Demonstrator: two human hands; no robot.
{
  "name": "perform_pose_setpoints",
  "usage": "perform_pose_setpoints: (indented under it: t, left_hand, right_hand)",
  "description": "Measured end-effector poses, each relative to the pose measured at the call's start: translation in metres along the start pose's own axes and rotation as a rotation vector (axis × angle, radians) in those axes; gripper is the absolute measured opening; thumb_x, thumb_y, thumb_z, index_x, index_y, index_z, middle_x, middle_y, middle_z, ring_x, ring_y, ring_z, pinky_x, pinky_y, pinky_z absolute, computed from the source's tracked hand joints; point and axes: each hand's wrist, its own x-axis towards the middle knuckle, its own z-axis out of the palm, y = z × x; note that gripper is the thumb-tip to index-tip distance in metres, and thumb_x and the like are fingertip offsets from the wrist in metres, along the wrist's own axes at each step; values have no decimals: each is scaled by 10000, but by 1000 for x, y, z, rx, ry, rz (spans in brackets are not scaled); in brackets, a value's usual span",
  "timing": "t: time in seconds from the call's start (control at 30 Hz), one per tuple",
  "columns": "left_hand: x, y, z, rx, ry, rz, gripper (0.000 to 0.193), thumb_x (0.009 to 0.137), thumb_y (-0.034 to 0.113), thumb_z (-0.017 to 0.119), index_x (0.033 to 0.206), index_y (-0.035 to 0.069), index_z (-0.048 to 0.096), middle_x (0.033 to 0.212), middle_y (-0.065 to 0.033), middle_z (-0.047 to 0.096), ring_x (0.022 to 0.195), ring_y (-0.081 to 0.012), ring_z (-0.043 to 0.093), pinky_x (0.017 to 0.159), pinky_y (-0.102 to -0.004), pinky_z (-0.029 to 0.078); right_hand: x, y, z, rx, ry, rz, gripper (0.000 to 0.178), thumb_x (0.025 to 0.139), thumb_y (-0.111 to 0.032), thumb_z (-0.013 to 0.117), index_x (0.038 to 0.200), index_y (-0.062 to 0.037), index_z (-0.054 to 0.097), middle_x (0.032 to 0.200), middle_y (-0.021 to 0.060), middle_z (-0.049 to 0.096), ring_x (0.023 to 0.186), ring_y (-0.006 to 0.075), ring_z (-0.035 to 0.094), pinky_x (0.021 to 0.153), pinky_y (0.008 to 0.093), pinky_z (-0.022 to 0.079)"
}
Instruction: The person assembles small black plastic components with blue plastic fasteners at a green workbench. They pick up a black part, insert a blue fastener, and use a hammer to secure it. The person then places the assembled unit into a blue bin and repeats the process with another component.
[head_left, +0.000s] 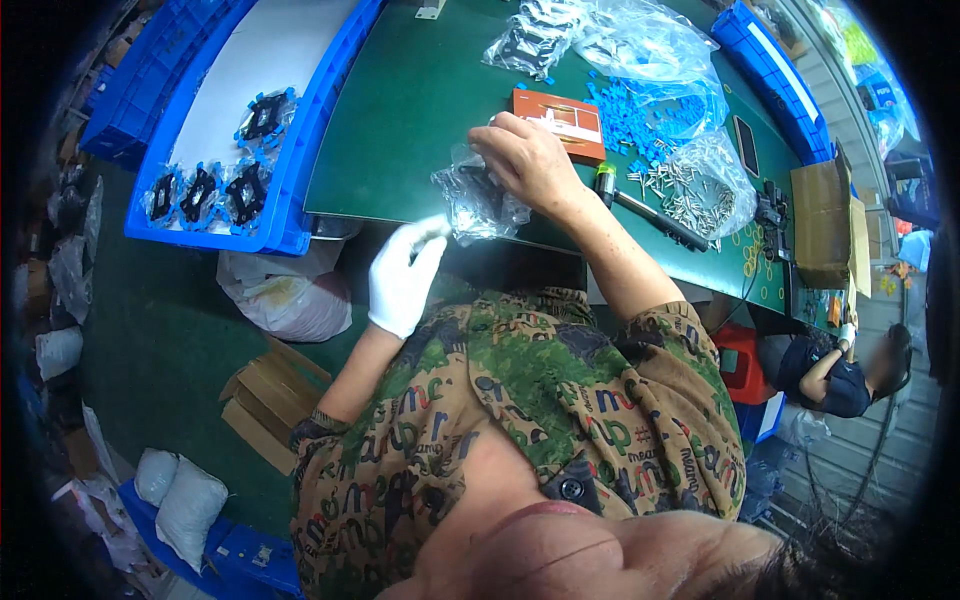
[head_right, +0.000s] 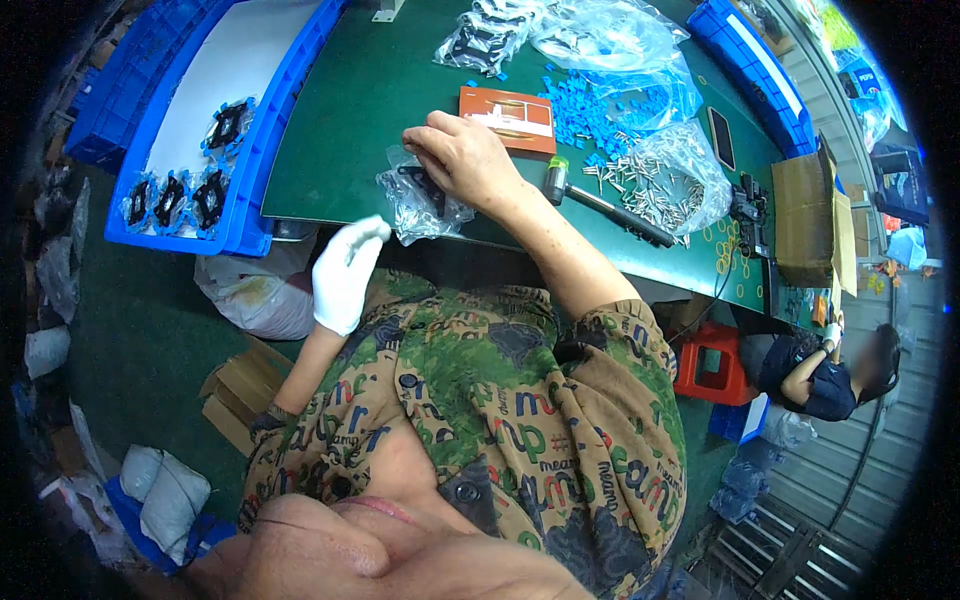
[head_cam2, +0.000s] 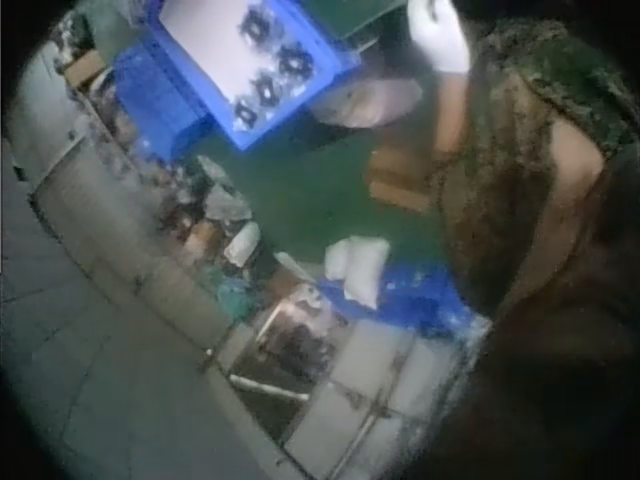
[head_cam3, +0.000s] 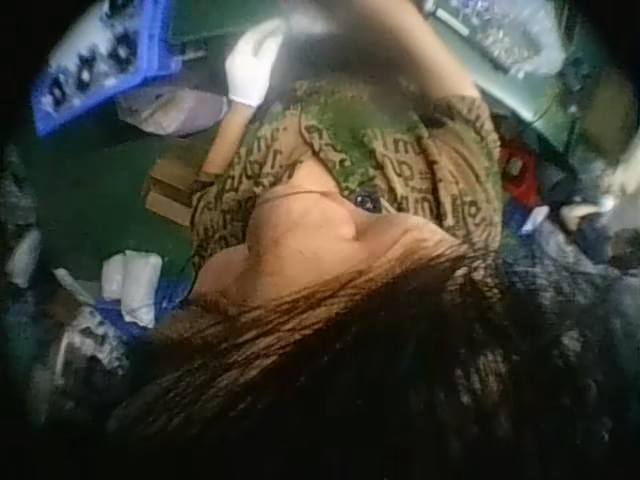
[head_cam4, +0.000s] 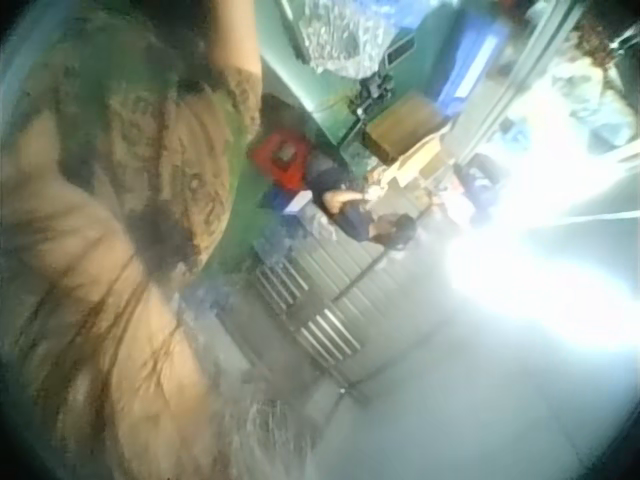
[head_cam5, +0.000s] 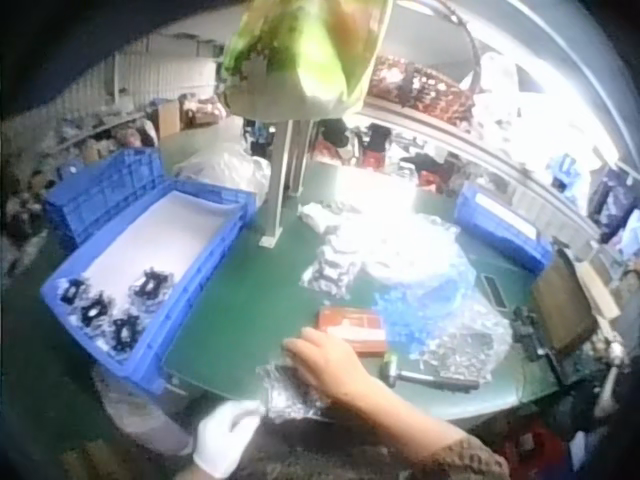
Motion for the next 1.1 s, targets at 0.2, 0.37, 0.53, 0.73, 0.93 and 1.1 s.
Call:
perform_pose_setpoints:
  t: [0.2, 0.37, 0.53, 0.73, 0.93, 1.1]
  left_hand:
    - [70, 31, 29, 510, 22, 58, 528, 857, 206, 789, 1321, 27, 611, 1192, -137, 708, 1045, -217, 695, 928, -320, 533]
    - [97, 25, 35, 241, -123, -49, 454, 885, 153, 756, 1296, 23, 614, 1169, -112, 705, 1013, -176, 679, 914, -318, 540]
    - [97, 6, 21, -480, -1, -145, 375, 891, -5, 717, 1247, -17, 601, 1213, -119, 641, 1073, -175, 632, 960, -301, 512]
    - [83, 11, 20, -759, 110, -180, 254, 910, -39, 686, 1124, 64, 595, 1047, -81, 675, 936, -184, 691, 798, -292, 566]
    - [80, -1, 21, -963, 15, -209, 275, 901, -88, 649, 1098, 98, 599, 1070, -45, 681, 959, -203, 697, 794, -317, 583]
    - [74, 17, 16, -1277, -187, -397, 447, 910, -8, 559, 1354, 34, 544, 1268, -180, 646, 1178, -332, 630, 1045, -510, 506]
  right_hand:
    - [-4, -5, 1, 25, 16, 15, 174, 896, -160, 695, 1050, -80, 681, 903, 88, 620, 789, 311, 632, 694, 420, 505]
    - [-1, -13, -12, 131, 163, 50, 204, 909, -159, 695, 1089, -65, 670, 913, 95, 619, 813, 303, 629, 717, 396, 505]
    - [-7, 10, -21, 319, 363, 327, 267, 950, -170, 673, 1169, -20, 636, 900, 91, 605, 808, 208, 610, 725, 337, 511]
    - [-36, -16, -2, 805, -39, 743, 457, 899, -308, 794, 1210, 3, 672, 898, 9, 686, 797, 80, 612, 724, 256, 504]
    - [-34, -26, 11, 773, 35, 627, 283, 1003, -279, 665, 948, -3, 691, 763, -5, 638, 703, 78, 587, 636, 262, 486]
    - [-36, -32, -1, 790, 28, 606, 318, 1029, -285, 624, 867, -14, 663, 732, -13, 605, 692, 76, 575, 626, 274, 479]
